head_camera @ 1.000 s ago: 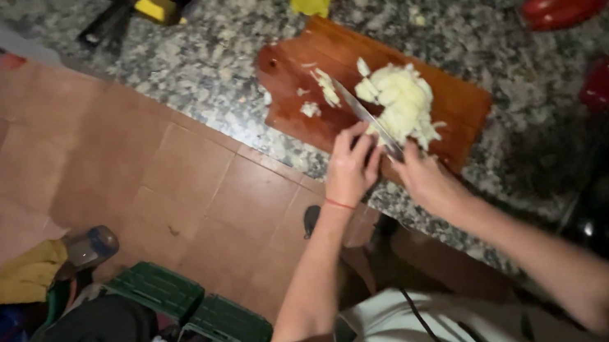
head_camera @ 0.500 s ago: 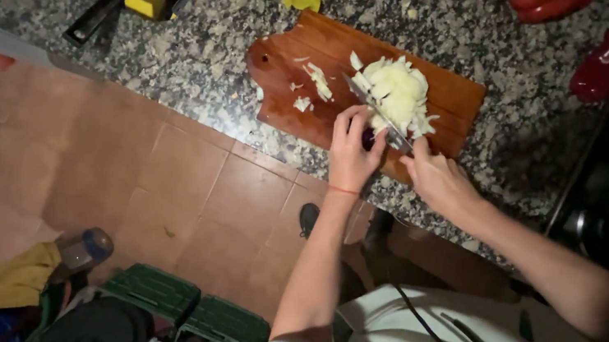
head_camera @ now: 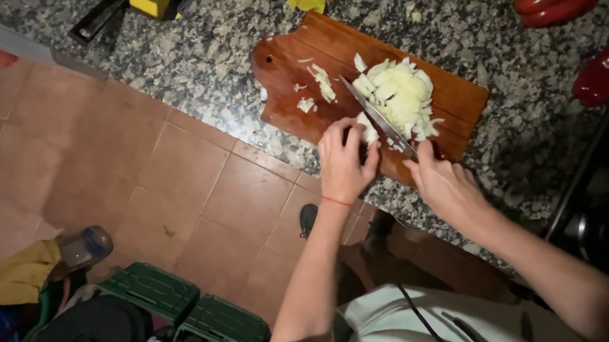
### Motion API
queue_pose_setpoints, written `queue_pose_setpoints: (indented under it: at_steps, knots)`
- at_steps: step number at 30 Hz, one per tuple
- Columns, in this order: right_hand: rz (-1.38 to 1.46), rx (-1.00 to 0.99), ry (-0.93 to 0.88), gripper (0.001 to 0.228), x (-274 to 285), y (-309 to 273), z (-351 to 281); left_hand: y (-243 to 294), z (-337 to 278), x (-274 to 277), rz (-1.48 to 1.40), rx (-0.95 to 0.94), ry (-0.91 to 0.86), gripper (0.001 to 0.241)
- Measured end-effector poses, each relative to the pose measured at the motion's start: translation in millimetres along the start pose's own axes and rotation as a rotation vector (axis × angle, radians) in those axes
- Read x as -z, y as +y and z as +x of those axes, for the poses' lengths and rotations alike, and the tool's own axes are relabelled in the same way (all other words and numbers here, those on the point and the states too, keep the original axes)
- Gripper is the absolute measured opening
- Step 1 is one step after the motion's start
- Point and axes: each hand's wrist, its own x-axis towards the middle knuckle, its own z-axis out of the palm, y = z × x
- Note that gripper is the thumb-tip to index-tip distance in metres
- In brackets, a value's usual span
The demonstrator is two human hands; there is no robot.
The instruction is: Chop an onion on a wooden cutting board and transfer the pieces into a cooking pot on the stove.
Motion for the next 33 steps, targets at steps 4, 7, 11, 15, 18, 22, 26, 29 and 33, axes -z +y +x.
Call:
queue_pose_setpoints:
  at_steps: [4, 7, 11, 15, 18, 22, 26, 29, 33]
  knots:
    - [-0.012, 0.007, -0.015, 0.032, 5, -4, 1, -1, -1, 7, -0.010, 0.014, -0.010, 0.037]
    - [-0.010, -0.031, -0.095, 0.032, 19, -17, 2, 1, 4, 15, -0.014, 0.013, -0.004, 0.042]
    - [-0.018, -0.043, -0.178, 0.033, 31, -33, 5, -9, 0, 13, -0.067, -0.014, -0.010, 0.038]
    - [-0.097, 0.030, -0.134, 0.035, 29, -37, 10, -16, 0, 10, -0.064, -0.061, -0.028, 0.022]
    - [-0.105, 0.017, -0.150, 0.036, 28, -38, 10, -16, 3, 11, -0.060, -0.073, -0.021, 0.019]
    - [-0.082, -0.005, -0.185, 0.033, 17, -30, 16, -19, 3, 8, -0.074, -0.070, -0.020, 0.018]
    - [-0.057, -0.002, -0.177, 0.035, -5, -24, 28, -18, 4, 8, -0.081, -0.065, -0.027, 0.015]
    - [-0.004, 0.008, -0.141, 0.036, -26, -17, 41, -20, 8, 11, -0.082, -0.057, -0.028, 0.015]
    - [-0.053, 0.062, -0.032, 0.037, -23, -23, 51, -20, 4, 10, -0.105, -0.063, -0.051, 0.020]
